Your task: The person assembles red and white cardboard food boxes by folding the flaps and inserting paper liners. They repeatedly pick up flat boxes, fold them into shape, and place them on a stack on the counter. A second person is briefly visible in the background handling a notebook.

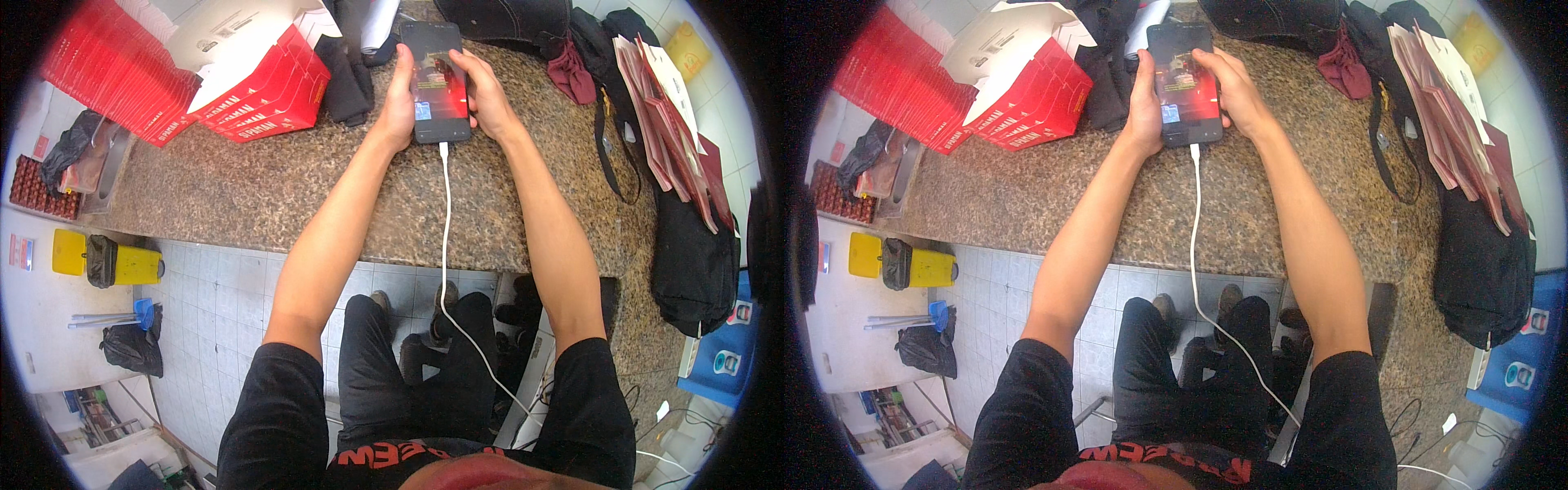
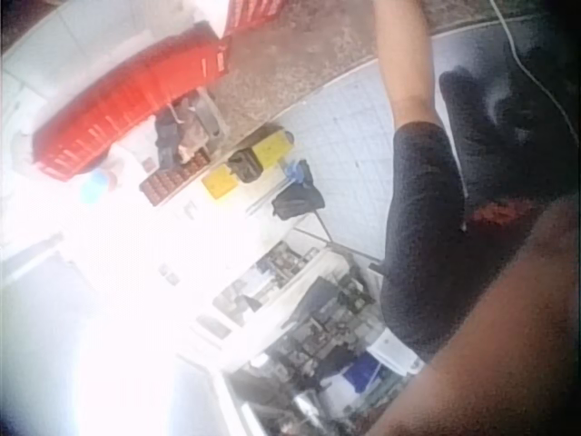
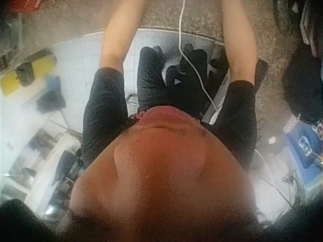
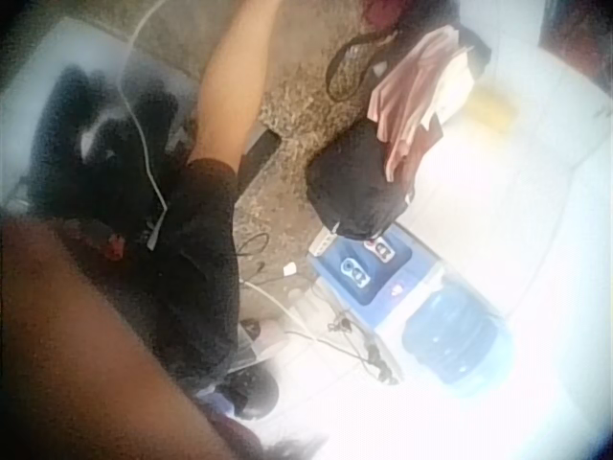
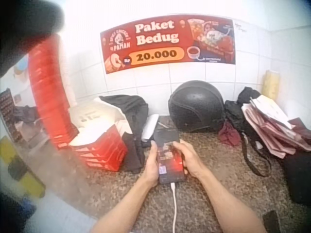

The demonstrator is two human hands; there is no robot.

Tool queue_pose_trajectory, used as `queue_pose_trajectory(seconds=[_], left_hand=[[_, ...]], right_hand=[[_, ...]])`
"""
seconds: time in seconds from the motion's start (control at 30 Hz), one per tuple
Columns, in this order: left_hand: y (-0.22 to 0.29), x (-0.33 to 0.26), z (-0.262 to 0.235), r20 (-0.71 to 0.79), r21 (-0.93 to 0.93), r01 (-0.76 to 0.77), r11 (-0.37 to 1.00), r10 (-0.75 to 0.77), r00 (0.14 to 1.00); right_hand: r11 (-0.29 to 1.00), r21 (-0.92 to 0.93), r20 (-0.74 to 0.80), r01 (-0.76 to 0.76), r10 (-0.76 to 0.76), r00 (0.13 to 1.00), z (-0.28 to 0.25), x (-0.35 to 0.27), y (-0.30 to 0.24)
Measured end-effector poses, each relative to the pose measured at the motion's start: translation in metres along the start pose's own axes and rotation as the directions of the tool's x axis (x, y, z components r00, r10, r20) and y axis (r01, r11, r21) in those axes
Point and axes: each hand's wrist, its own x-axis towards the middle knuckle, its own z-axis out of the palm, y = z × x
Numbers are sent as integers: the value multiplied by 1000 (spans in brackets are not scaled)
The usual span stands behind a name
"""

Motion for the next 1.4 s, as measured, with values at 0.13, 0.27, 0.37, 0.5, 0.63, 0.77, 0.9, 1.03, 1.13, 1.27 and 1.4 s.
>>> queue_pose_trajectory(seconds=[0.13, 0.27, 0.37, 0.5, 0.63, 0.77, 0.9, 1.03, 1.13, 1.27, 1.4], left_hand=[[1, 0, -1, 22, -12, 10, 1000, -9, 1000], [-2, 2, -5, 14, -25, 28, 999, -27, 1000], [0, 0, -3, 10, -61, 35, 998, -35, 999], [-2, 1, -1, -38, -76, -10, 997, 7, 999], [3, -1, 0, 26, -41, 32, 999, -31, 999], [4, -2, 5, -9, -106, 23, 994, -24, 1000], [1, 0, -3, 30, -17, 58, 998, -57, 998], [-5, 5, -6, -45, -45, 19, 999, -21, 999], [-2, 2, -3, -25, -33, 23, 999, -24, 999], [2, 0, 0, -18, -15, 12, 1000, -12, 1000], [-1, 1, -2, -30, -16, 8, 1000, -9, 1000]], right_hand=[[1000, -1, -1, 27, -27, 1000, 1, 1, 0], [1000, -19, -10, 21, -21, 1000, 2, -1, -2], [999, -30, -10, 24, -24, 1000, 0, 0, -1], [999, -37, 1, 37, -37, 999, -1, 1, 2], [999, -28, 6, 41, -41, 999, -1, 1, 1], [999, -17, -19, 48, -49, 999, 1, 3, 5], [998, -36, 1, 52, -52, 999, -1, 3, 4], [998, -54, 8, 32, -31, 999, 2, 0, 0], [997, -49, -9, 66, -67, 998, 2, 2, 3], [997, -63, -23, 51, -53, 998, 2, 1, 3], [998, -67, -12, 11, -12, 1000, -1, 1, 2]])
